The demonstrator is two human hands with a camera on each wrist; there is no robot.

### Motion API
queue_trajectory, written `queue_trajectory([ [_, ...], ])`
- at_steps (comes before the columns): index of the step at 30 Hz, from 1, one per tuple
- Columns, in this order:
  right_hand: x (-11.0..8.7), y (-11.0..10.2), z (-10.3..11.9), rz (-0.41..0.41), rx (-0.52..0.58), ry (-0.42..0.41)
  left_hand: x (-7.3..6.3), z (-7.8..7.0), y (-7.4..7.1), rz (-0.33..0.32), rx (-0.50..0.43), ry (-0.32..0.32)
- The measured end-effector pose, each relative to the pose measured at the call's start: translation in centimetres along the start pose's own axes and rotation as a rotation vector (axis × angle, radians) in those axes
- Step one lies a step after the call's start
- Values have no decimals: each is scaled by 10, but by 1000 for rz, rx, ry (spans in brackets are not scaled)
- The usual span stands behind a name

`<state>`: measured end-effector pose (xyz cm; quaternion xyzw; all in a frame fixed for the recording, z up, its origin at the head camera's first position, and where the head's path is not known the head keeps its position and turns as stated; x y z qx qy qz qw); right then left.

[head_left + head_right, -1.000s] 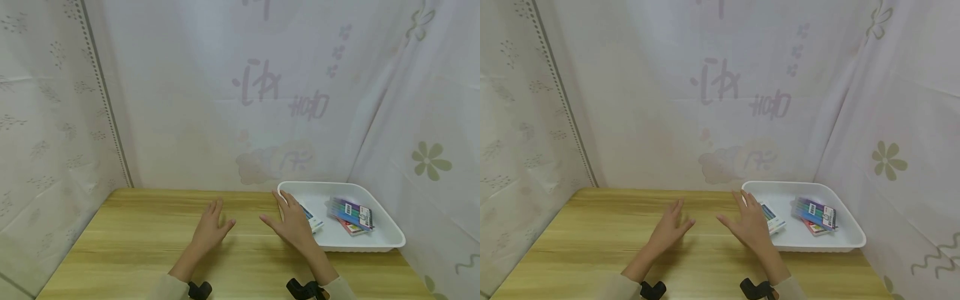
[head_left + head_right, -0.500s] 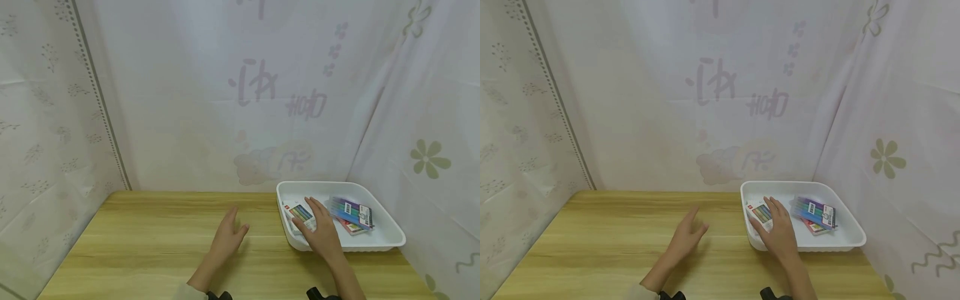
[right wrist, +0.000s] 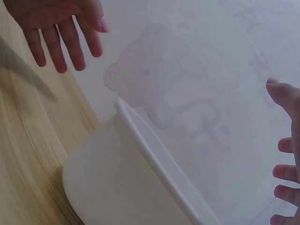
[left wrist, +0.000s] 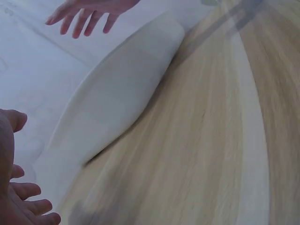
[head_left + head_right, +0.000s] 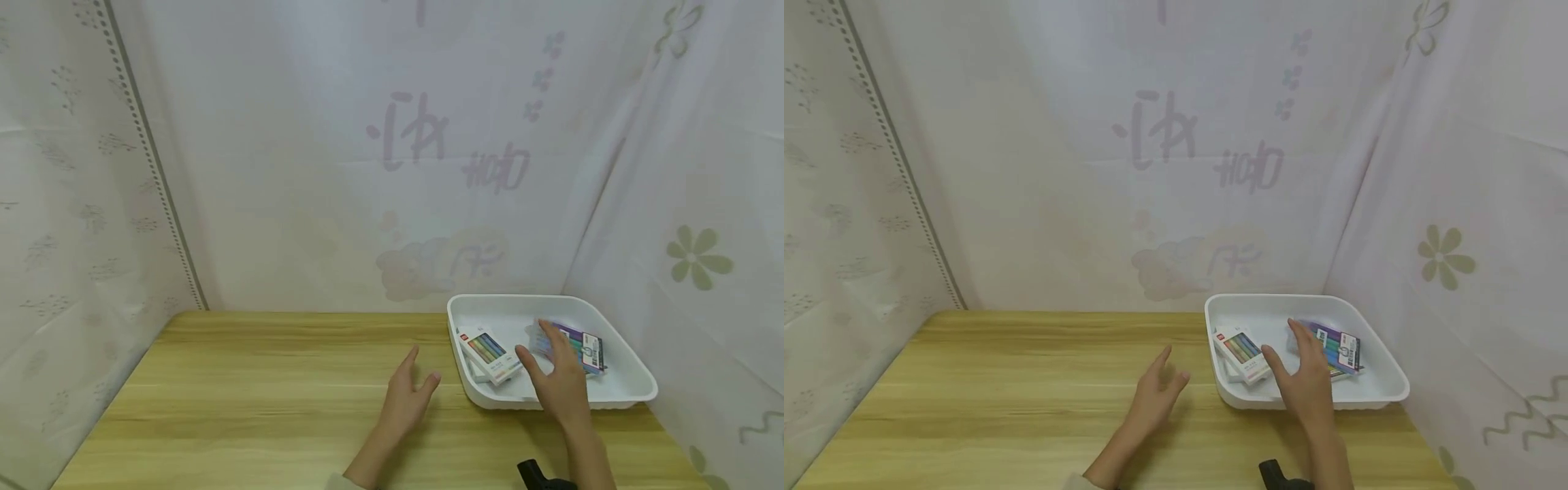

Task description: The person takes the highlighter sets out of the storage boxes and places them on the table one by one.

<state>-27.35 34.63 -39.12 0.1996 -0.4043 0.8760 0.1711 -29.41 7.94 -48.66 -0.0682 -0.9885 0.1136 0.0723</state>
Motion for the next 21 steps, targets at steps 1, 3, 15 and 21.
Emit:
queue_trajectory([
  [1, 1, -4, -4, -9, -6, 13, 0, -1, 3, 2, 1, 0],
  [3, 2, -13, -12, -29, -9, 46, 1, -2, 10, 10, 0, 3],
  [15, 1, -44, -65, -171, 23, 150, 5, -9, 43, 49, -11, -16],
  [21, -9, -56, -89, -199, -83, 217, 5, -13, 63, 73, -121, -49],
])
Point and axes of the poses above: each hand's wrist, its own x-axis towards the middle knuckle, its own y-axis out of the palm, z = x × y, the point moved 9 cm from there along x, towards the middle knuckle, and after that the axes turned 2 degrees about z, right-handed, at the moved point
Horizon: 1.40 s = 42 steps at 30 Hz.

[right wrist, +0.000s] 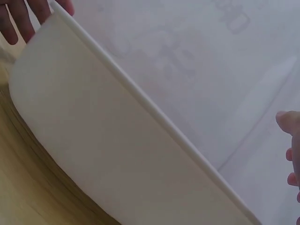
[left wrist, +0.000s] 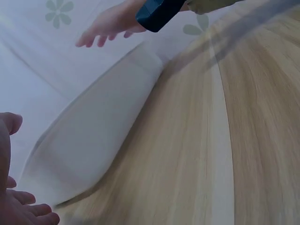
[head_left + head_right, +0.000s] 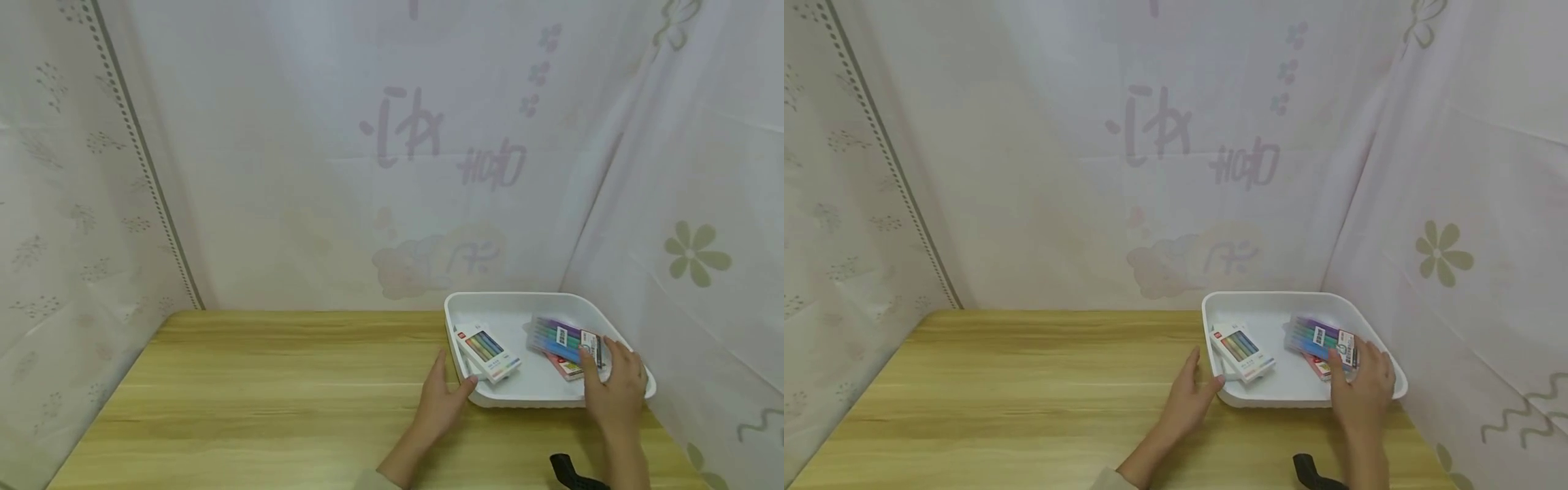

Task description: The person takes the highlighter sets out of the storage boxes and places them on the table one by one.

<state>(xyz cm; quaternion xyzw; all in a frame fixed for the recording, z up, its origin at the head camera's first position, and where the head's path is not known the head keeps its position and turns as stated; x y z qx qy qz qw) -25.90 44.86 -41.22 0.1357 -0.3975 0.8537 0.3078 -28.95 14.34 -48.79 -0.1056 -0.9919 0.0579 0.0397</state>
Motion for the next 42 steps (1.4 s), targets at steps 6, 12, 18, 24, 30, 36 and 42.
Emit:
queue_trajectory([
  [6, 0, -6, -23, -15, 15, 52, 4, -3, 13, 21, -31, 24],
  [12, 0, -5, -42, 6, 44, 131, 7, 1, 20, 36, -84, 19],
  [18, -1, -11, -55, -70, 103, 174, 12, -4, 27, 61, -149, 66],
  [24, -5, -10, -73, -81, 143, 307, 15, -8, 32, 70, -209, 95],
  [30, -11, -6, -95, -76, 176, 443, 14, -11, 35, 88, -238, 121],
  [36, -16, 2, -111, -52, 283, 550, 12, -14, 37, 108, -249, 154],
  [42, -24, 12, -121, -76, 520, 652, 12, -12, 39, 121, -262, 155],
])
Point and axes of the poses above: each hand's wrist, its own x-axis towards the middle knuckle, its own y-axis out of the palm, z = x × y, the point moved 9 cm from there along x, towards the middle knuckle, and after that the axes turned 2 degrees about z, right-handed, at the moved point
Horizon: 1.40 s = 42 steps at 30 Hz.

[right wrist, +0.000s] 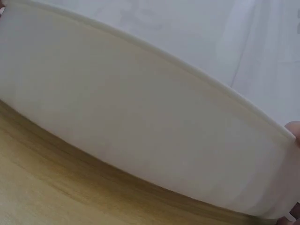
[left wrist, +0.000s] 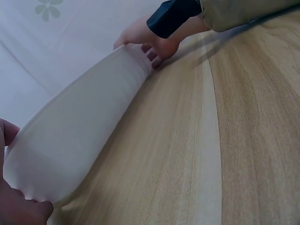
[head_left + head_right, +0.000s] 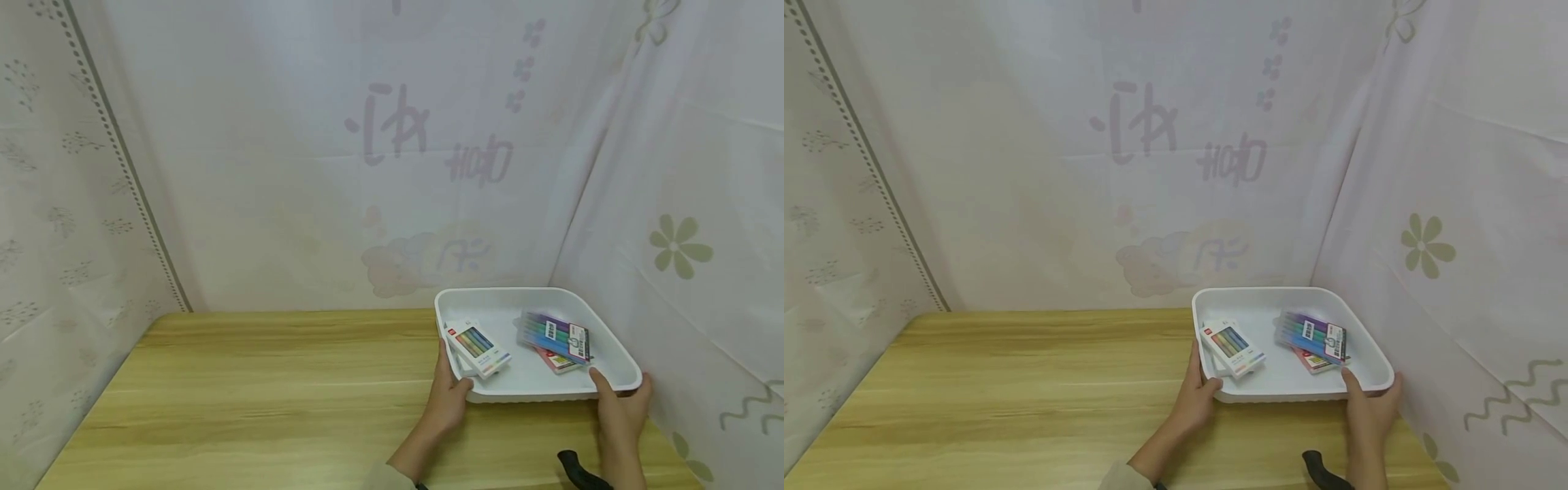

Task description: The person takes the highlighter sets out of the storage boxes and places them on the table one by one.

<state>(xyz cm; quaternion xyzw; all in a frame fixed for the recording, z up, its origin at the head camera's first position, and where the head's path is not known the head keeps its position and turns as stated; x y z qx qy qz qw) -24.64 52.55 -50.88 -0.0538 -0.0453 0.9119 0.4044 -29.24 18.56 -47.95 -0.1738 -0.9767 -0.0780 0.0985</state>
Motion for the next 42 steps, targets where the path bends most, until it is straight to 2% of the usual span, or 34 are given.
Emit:
queue_trajectory([
  [6, -2, 0, 5, -15, 62, -28, 0, 0, -2, 0, 27, -10],
  [16, -2, -5, 8, -42, 200, -89, -9, 4, -11, -55, 70, -96],
  [20, -3, -5, 8, -36, 173, -93, -11, 3, -13, -53, 55, -77],
  [23, -4, -6, 8, -31, 116, -78, -11, 1, -12, -30, 7, -36],
  [25, -4, -5, 8, -8, 167, -47, -11, 1, -13, -27, -8, -32],
  [30, -4, -2, 5, 23, 376, 35, -14, 6, -19, -53, 23, -78],
  [31, -4, -2, 5, 24, 384, 36, -15, 6, -20, -54, 25, -82],
  [33, -4, -2, 5, 17, 383, 28, -17, 6, -21, -51, 22, -83],
  [40, -4, -3, 1, -29, 206, -7, -21, 4, -27, -53, 12, -60],
  [42, -4, -1, 0, -26, 191, -14, -22, 4, -29, -54, 28, -54],
])
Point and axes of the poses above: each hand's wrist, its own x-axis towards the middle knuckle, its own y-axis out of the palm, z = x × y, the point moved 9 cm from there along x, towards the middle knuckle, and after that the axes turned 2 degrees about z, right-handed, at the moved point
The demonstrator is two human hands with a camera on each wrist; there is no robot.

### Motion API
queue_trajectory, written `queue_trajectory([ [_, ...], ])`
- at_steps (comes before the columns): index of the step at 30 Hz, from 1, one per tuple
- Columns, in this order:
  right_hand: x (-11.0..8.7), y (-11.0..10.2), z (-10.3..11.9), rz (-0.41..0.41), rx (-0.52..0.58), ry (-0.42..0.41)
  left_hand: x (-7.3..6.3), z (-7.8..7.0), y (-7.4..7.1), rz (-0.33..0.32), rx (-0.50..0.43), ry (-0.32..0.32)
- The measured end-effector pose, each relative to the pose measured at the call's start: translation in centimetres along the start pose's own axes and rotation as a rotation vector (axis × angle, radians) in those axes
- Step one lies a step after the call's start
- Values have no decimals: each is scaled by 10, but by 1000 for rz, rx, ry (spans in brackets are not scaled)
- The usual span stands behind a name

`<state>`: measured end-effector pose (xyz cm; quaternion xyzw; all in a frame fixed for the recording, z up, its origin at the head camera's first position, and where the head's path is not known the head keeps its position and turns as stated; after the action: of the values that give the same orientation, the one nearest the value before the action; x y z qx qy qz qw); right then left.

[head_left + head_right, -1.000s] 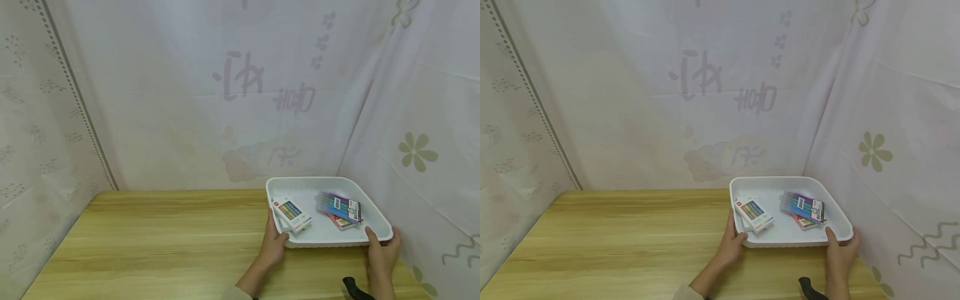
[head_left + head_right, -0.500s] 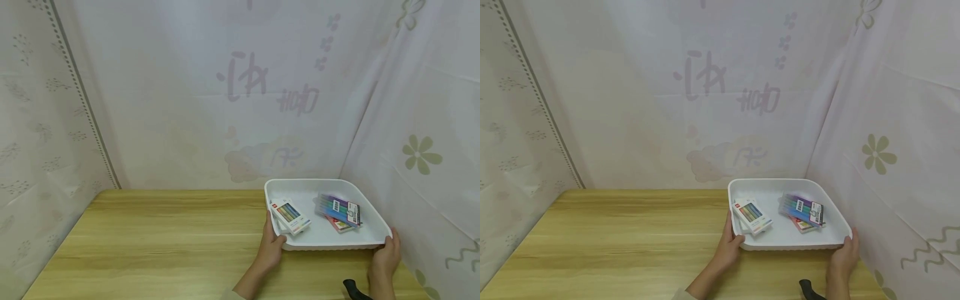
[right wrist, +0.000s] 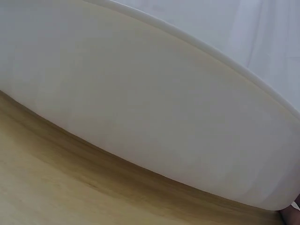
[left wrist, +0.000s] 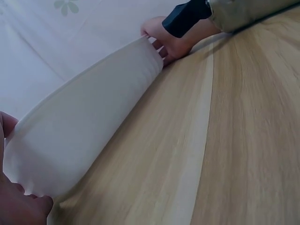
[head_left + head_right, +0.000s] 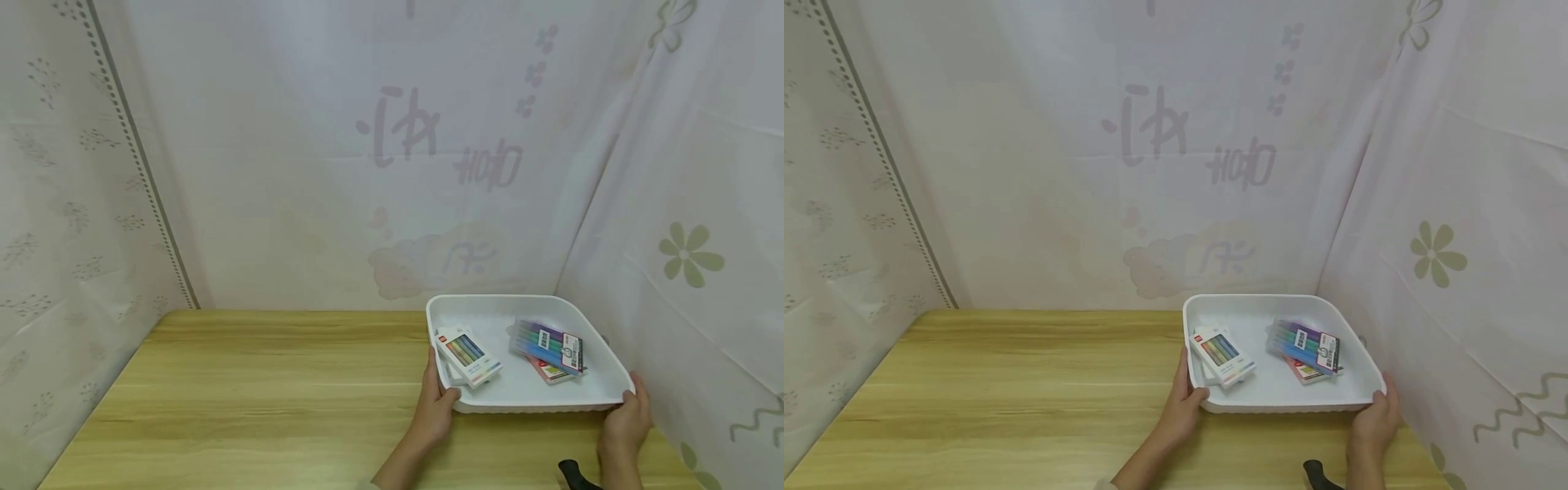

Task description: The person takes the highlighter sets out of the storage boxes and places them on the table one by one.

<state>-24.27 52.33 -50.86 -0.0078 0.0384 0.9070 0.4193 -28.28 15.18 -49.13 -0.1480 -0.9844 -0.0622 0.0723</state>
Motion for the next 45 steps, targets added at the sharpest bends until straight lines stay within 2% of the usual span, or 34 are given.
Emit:
queue_trajectory([
  [4, -6, 0, 6, 5, -33, -31, -3, -3, -3, 10, -13, -2],
  [9, -9, 3, 5, -3, -98, -57, -5, -1, -10, -3, -1, -10],
  [14, -12, 4, 4, -18, -175, -71, -6, 0, -14, 10, -10, -7],
  [20, -17, 5, 5, -45, -170, -76, -8, 0, -19, 22, -15, -18],
  [25, -21, 9, 7, -54, -170, -116, -11, 0, -28, 7, 36, -13],
  [30, -25, 11, 9, -66, -220, -158, -11, -1, -33, 15, 46, -8],
  [35, -28, 14, 9, -50, -246, -167, -11, -1, -35, 31, 41, 5],
  [45, -39, 31, 10, -50, -301, -208, -16, -5, -55, 12, 56, 16],
])
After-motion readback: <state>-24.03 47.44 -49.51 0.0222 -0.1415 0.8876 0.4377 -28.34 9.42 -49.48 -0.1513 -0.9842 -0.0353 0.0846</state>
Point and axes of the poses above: each hand's wrist, its own x-axis towards the middle knuckle, its own y-axis out of the palm, z = x × y, the point moved 9 cm from there along x, towards the middle knuckle, and after that the axes turned 2 degrees about z, right-handed, at the moved point
